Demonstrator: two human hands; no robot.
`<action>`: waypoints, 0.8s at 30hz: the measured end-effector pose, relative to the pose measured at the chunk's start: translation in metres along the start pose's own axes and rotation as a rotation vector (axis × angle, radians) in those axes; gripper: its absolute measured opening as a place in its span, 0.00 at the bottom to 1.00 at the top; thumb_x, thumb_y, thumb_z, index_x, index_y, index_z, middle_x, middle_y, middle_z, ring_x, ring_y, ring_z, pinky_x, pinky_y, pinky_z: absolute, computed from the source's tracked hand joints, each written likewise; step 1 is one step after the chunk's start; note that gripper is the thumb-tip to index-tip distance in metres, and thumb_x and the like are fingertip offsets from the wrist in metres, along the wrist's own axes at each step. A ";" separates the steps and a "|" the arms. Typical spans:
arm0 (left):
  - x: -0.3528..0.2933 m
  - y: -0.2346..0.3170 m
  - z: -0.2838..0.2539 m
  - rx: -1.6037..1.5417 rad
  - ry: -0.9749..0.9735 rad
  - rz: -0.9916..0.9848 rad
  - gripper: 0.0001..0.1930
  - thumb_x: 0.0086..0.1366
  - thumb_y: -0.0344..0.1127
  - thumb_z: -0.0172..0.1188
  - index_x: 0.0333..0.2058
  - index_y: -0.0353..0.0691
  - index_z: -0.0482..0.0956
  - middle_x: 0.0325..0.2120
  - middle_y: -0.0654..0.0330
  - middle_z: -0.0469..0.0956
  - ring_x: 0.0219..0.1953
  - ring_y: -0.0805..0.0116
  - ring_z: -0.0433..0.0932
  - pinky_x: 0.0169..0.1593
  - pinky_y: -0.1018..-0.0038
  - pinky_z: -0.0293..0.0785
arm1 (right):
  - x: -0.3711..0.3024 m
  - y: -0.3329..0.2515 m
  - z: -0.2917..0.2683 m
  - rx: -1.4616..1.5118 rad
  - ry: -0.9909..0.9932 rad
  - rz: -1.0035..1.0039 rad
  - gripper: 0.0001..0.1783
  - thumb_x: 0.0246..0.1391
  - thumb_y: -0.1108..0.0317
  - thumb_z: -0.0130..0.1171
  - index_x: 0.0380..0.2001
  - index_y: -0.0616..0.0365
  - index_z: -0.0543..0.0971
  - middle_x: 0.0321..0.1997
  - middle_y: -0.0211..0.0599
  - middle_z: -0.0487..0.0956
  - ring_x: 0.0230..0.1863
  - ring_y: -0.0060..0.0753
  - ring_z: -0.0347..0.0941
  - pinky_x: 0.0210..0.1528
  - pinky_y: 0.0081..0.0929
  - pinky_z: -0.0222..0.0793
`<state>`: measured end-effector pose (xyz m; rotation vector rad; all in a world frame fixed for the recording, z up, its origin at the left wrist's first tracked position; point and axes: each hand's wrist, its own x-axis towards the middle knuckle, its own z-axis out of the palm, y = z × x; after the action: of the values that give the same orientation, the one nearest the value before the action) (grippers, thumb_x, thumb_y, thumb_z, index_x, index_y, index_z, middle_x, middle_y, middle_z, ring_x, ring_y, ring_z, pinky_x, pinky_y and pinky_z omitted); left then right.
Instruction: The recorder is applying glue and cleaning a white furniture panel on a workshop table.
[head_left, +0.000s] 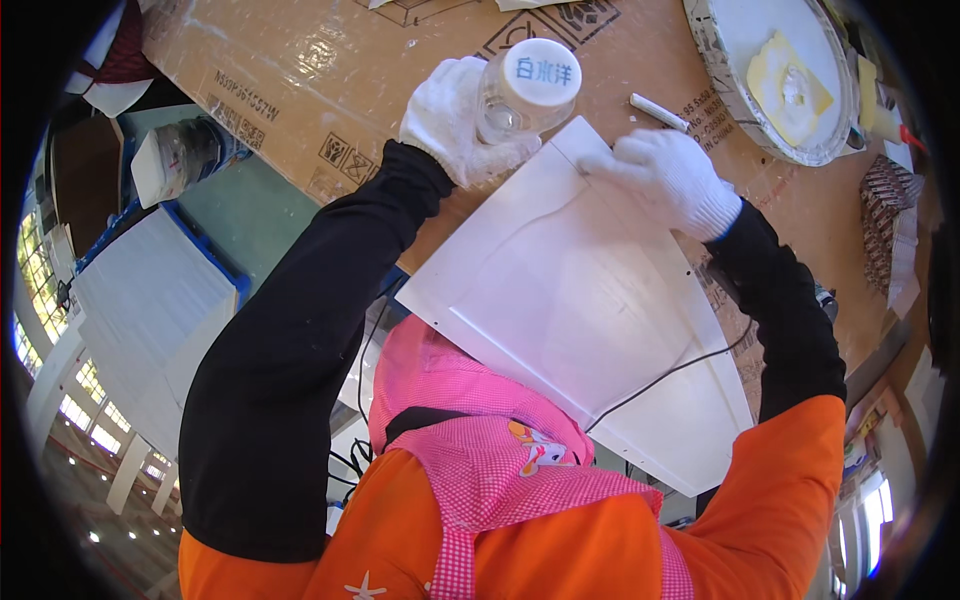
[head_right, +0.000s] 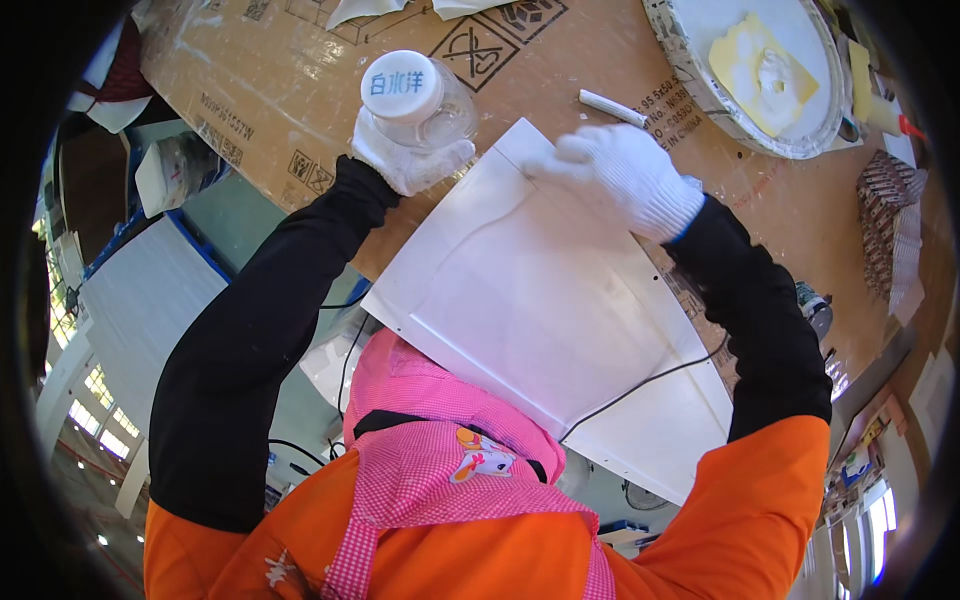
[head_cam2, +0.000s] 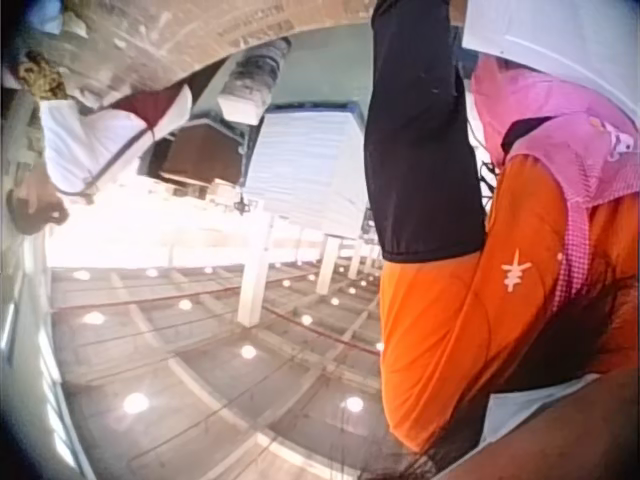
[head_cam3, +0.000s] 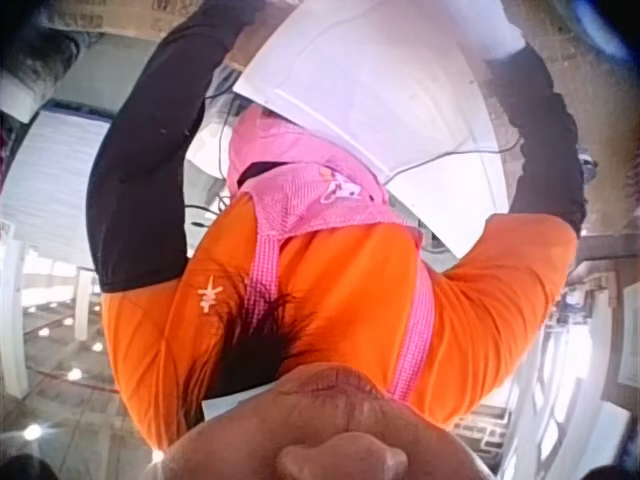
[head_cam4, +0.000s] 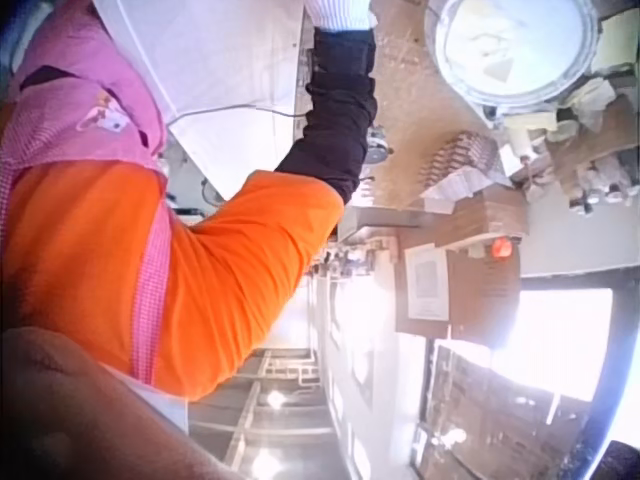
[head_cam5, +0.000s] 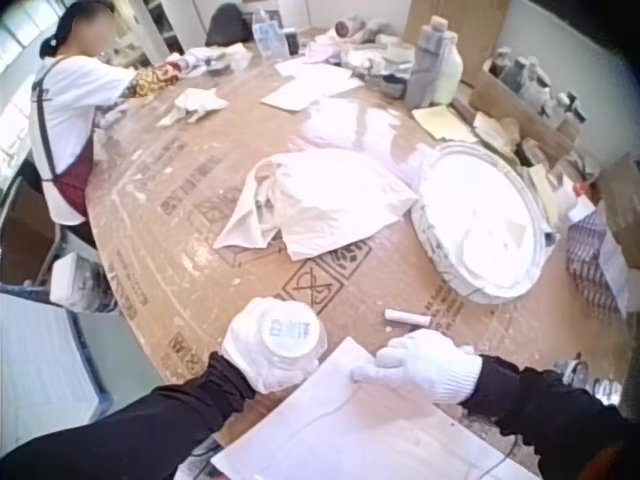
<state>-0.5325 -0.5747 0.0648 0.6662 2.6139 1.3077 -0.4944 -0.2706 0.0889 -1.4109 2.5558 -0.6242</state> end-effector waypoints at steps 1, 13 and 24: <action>0.001 0.001 0.002 -0.002 0.001 0.014 0.32 0.46 0.57 0.76 0.42 0.40 0.78 0.36 0.52 0.78 0.44 0.47 0.77 0.49 0.56 0.76 | -0.011 -0.004 -0.005 -0.004 -0.005 0.008 0.27 0.49 0.71 0.60 0.56 0.43 0.79 0.29 0.33 0.69 0.32 0.40 0.74 0.31 0.38 0.70; 0.009 0.016 -0.016 0.080 0.004 0.060 0.26 0.44 0.55 0.75 0.38 0.46 0.83 0.35 0.53 0.81 0.41 0.46 0.79 0.47 0.54 0.77 | 0.012 -0.184 0.039 0.573 0.619 1.148 0.13 0.55 0.77 0.65 0.45 0.59 0.84 0.37 0.40 0.77 0.35 0.35 0.76 0.39 0.27 0.72; 0.007 0.005 -0.022 0.018 -0.106 0.175 0.35 0.45 0.52 0.81 0.47 0.39 0.78 0.43 0.54 0.80 0.45 0.56 0.82 0.52 0.65 0.79 | 0.095 -0.136 0.068 -0.210 0.904 1.506 0.18 0.55 0.74 0.59 0.49 0.51 0.83 0.42 0.43 0.80 0.40 0.51 0.78 0.41 0.41 0.75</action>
<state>-0.5442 -0.5843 0.0828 0.9583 2.5342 1.2561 -0.4188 -0.4330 0.0918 1.2191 3.2442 -0.6793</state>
